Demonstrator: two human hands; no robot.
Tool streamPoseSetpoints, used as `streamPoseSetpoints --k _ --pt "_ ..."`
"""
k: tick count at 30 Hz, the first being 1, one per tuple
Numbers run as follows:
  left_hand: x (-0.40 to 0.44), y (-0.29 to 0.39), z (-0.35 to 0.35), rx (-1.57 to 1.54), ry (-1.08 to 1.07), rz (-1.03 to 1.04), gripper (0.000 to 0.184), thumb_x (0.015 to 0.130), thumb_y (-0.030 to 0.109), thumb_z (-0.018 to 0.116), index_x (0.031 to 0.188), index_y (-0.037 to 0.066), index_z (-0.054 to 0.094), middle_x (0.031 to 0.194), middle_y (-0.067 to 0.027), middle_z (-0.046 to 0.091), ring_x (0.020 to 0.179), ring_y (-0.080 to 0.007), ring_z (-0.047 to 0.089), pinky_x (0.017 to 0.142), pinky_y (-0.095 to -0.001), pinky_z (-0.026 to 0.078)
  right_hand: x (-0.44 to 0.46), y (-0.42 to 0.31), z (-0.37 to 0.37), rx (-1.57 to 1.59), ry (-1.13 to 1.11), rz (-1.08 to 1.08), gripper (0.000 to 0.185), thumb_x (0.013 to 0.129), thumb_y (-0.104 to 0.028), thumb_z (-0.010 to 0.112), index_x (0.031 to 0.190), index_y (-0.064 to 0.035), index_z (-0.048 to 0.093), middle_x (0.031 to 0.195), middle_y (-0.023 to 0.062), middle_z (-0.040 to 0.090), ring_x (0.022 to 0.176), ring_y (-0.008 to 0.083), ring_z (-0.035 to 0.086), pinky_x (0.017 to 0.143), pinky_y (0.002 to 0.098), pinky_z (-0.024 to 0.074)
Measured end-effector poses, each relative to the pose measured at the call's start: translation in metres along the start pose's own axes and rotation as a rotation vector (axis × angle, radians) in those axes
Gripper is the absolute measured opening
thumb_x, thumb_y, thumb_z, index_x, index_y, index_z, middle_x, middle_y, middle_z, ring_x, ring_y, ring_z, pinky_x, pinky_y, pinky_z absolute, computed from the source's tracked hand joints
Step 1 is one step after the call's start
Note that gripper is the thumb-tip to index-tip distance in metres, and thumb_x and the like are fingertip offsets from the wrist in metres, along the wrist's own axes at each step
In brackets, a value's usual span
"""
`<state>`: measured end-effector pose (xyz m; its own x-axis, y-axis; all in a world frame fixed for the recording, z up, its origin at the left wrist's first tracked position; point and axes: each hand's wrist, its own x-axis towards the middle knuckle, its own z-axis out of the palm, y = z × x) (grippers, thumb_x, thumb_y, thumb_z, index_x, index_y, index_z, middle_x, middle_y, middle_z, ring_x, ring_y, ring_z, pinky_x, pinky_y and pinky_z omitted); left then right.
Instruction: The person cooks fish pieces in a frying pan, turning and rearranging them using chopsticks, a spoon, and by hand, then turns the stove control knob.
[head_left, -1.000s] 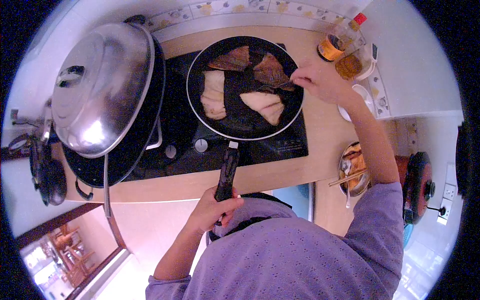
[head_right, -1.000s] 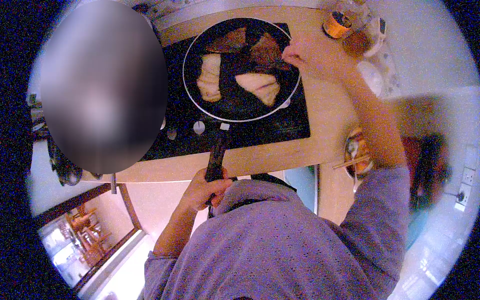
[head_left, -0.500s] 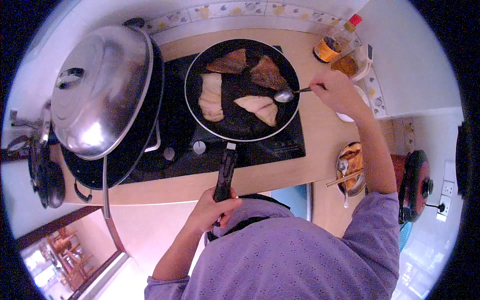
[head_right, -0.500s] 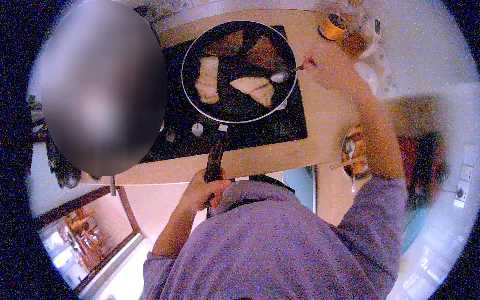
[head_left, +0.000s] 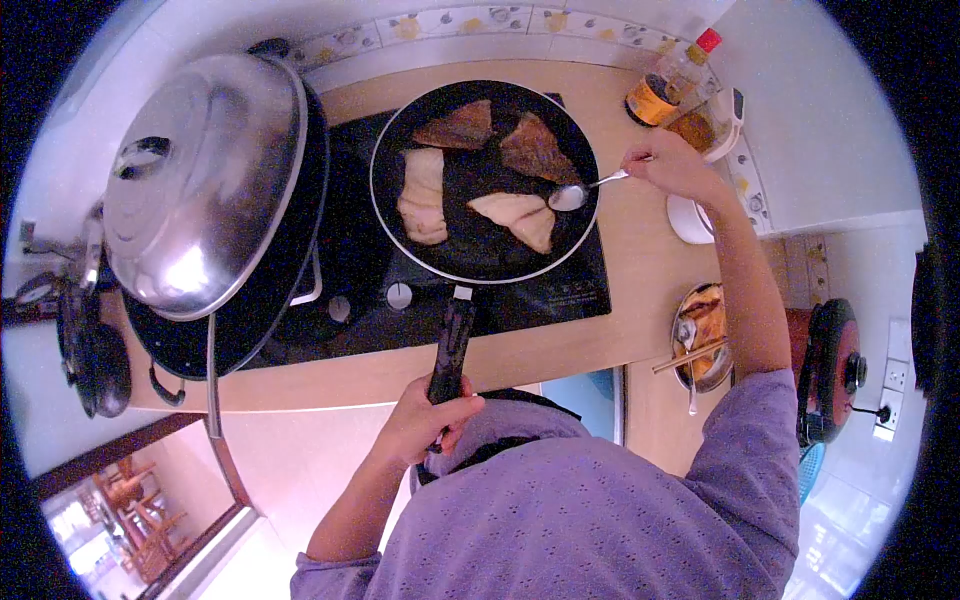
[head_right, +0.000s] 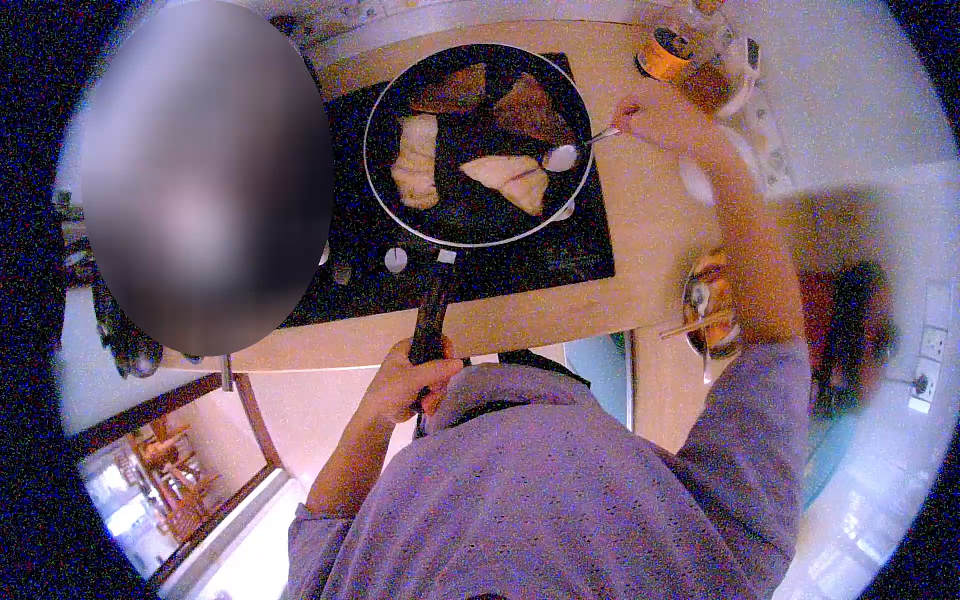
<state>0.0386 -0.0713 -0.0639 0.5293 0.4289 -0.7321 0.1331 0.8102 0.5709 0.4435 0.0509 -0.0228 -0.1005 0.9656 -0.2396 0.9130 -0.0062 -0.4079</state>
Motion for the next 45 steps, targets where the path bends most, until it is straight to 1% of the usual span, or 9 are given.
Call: streamPoseSetpoints --k 5,10,13,20,26,28,35,40,45 --pt "0.000 0.001 0.000 0.006 -0.005 0.002 0.023 0.078 0.013 0.069 0.087 0.005 0.050 0.052 -0.0013 0.047 0.037 -0.0100 0.043 0.034 -0.0248 0.033 0.012 0.014 0.005 0.061 -0.052 0.010 0.018 0.075 -0.017 0.061 0.079 0.0000 0.067 0.059 0.0028 0.056 0.060 0.0126 0.053 0.055 0.0309 0.0412" --pt "-0.001 0.002 0.000 0.005 -0.013 0.016 0.022 0.079 0.013 0.069 0.086 0.004 0.050 0.052 -0.0013 0.047 0.037 -0.0099 0.043 0.034 -0.0249 0.034 0.019 -0.002 0.005 0.271 -0.262 0.313 0.015 0.079 -0.020 0.064 0.076 -0.0060 0.069 0.055 -0.0043 0.049 0.046 0.0057 0.041 0.041 0.0234 0.0289" --pt "-0.001 0.003 0.001 -0.002 -0.002 0.009 0.022 0.079 0.013 0.069 0.086 0.004 0.050 0.051 -0.0012 0.047 0.037 -0.0098 0.043 0.034 -0.0248 0.034 0.015 -0.012 0.017 0.370 -0.260 0.315 0.015 0.079 -0.021 0.065 0.075 -0.0074 0.069 0.054 -0.0058 0.046 0.042 0.0043 0.036 0.037 0.0217 0.0240" --pt "0.000 0.002 0.001 -0.011 -0.024 0.019 0.022 0.078 0.012 0.069 0.086 0.004 0.050 0.051 -0.0013 0.046 0.036 -0.0099 0.043 0.034 -0.0248 0.034 0.016 0.014 0.029 0.571 -0.264 0.391 0.014 0.082 -0.022 0.064 0.078 -0.0099 0.067 0.054 -0.0080 0.041 0.044 0.0029 0.033 0.038 0.0209 0.0227" --pt "0.000 0.001 0.001 -0.018 -0.010 -0.003 0.022 0.079 0.012 0.069 0.086 0.004 0.049 0.050 -0.0015 0.046 0.036 -0.0103 0.043 0.033 -0.0251 0.034 0.019 -0.011 0.031 0.391 -0.104 0.377 0.016 0.084 -0.027 0.061 0.081 -0.0115 0.066 0.056 -0.0080 0.042 0.048 0.0024 0.036 0.040 0.0206 0.0251" --pt "0.001 0.000 0.001 -0.027 -0.014 0.007 0.022 0.079 0.012 0.069 0.086 0.004 0.049 0.051 -0.0017 0.047 0.036 -0.0104 0.043 0.033 -0.0253 0.034 0.025 -0.011 0.032 0.434 -0.189 0.224 0.015 0.084 -0.025 0.061 0.082 -0.0115 0.067 0.057 -0.0079 0.043 0.049 0.0029 0.037 0.041 0.0211 0.0256" --pt "0.001 -0.002 0.001 -0.024 -0.007 0.020 0.023 0.079 0.013 0.070 0.086 0.004 0.049 0.051 -0.0017 0.047 0.037 -0.0106 0.043 0.034 -0.0256 0.034 0.035 -0.032 0.032 0.410 -0.255 0.212 0.013 0.083 -0.020 0.061 0.086 -0.0093 0.069 0.055 -0.0073 0.044 0.047 0.0036 0.036 0.040 0.0216 0.0238" --pt "-0.001 0.001 0.002 -0.027 -0.003 0.000 0.024 0.079 0.013 0.070 0.087 0.005 0.049 0.051 -0.0015 0.047 0.037 -0.0104 0.043 0.034 -0.0253 0.033 0.038 -0.017 0.036 0.574 -0.358 0.204 0.015 0.084 -0.021 0.061 0.085 -0.0077 0.069 0.051 -0.0071 0.041 0.044 0.0037 0.034 0.039 0.0211 0.0219" --pt "0.000 0.000 0.001 -0.028 -0.009 -0.009 0.024 0.079 0.014 0.070 0.088 0.005 0.050 0.052 -0.0013 0.047 0.037 -0.0102 0.043 0.034 -0.0253 0.033 0.025 0.001 0.032 0.621 -0.298 0.227 0.016 0.084 -0.021 0.061 0.084 -0.0068 0.068 0.053 -0.0070 0.042 0.044 0.0031 0.034 0.038 0.0210 0.0221"
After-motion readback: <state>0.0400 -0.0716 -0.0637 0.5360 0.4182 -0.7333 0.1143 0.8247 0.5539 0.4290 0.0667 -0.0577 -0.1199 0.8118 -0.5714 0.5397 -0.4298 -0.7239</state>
